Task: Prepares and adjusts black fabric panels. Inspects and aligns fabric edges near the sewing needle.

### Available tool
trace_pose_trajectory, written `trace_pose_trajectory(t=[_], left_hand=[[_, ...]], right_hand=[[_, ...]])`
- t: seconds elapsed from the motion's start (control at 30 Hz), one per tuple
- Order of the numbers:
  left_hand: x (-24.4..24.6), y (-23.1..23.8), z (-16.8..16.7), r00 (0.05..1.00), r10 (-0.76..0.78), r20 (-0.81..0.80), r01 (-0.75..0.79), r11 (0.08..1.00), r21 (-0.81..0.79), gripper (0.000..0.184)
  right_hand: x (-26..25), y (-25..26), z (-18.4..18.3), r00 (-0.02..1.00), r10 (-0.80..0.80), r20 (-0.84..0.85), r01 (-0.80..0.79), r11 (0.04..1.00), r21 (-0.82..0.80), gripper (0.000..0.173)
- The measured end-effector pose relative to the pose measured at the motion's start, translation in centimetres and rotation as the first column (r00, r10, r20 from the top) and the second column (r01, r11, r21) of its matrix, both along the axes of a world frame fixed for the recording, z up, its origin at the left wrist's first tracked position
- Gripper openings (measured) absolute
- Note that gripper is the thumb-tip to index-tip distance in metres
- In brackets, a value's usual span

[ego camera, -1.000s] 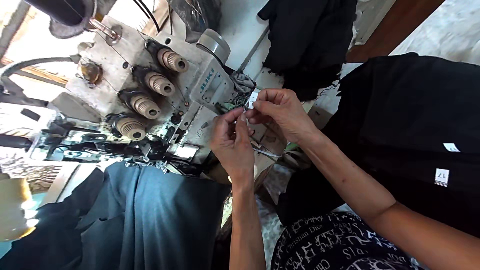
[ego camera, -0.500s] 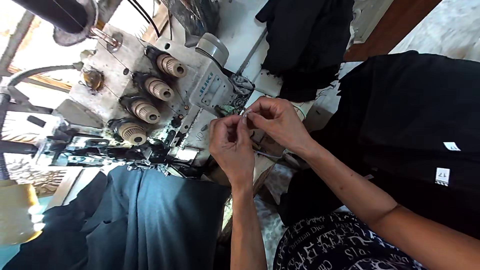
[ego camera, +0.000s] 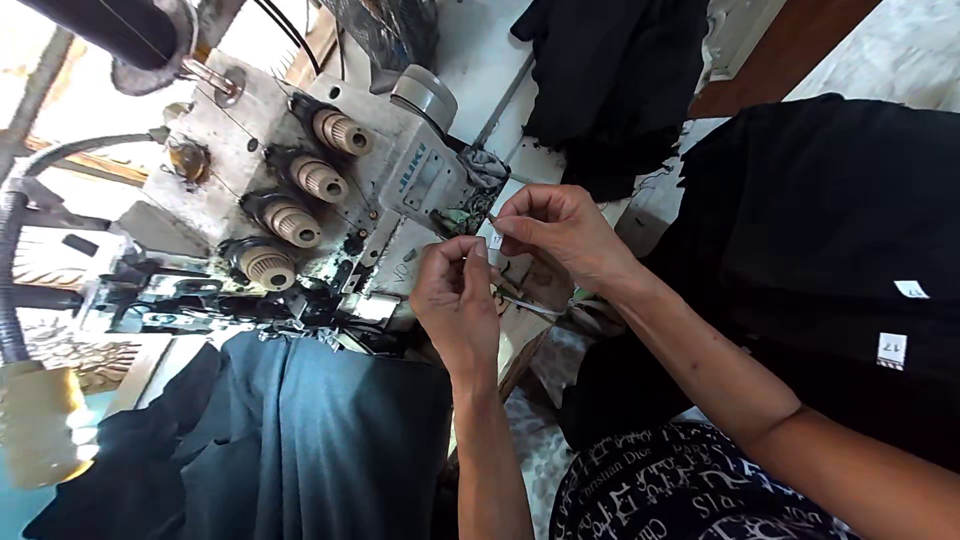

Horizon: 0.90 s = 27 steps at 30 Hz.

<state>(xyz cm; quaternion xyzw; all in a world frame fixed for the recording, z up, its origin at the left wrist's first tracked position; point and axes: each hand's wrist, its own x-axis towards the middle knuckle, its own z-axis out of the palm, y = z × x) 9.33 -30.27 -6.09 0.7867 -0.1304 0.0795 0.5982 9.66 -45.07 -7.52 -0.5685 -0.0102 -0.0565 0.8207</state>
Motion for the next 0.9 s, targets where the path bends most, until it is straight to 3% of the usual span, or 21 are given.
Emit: trace_pose_trajectory(t=[0.17, 0.27, 0.4, 0.6, 0.77, 0.9], left_hand=[[0.0, -0.05, 0.25, 0.995, -0.029, 0.096, 0.018, 0.993, 0.113, 0.02], [0.09, -0.18, 0.17, 0.996, 0.017, 0.093, -0.031, 0.988, 0.151, 0.012], [0.21, 0.01, 0.06, 1.0, 0.003, -0.017, -0.004, 1.0, -0.008, 0.006], [0.02, 0.23, 0.22, 0.976, -0.079, -0.204, 0.026, 0.968, -0.25, 0.013], [-0.18, 0.15, 0.38, 0.967, -0.115, -0.228, 0.052, 0.963, -0.266, 0.014], [-0.26, -0.03, 0.32, 0.971, -0.1, -0.218, 0.047, 0.971, -0.234, 0.013]], right_hand=[[0.13, 0.28, -0.09, 0.999, -0.035, 0.007, 0.035, 0.999, -0.019, 0.002], [0.04, 0.5, -0.04, 1.0, -0.018, 0.014, 0.019, 0.999, -0.031, 0.004], [0.06, 0.58, -0.32, 0.999, -0.043, 0.029, 0.044, 0.999, -0.029, 0.005], [0.29, 0.49, -0.61, 0.996, -0.064, 0.06, 0.063, 0.998, 0.024, 0.006], [0.27, 0.45, -0.26, 0.999, -0.033, -0.029, 0.037, 0.985, 0.169, 0.009], [0.25, 0.4, -0.17, 0.999, -0.02, -0.051, 0.028, 0.985, 0.173, 0.009]])
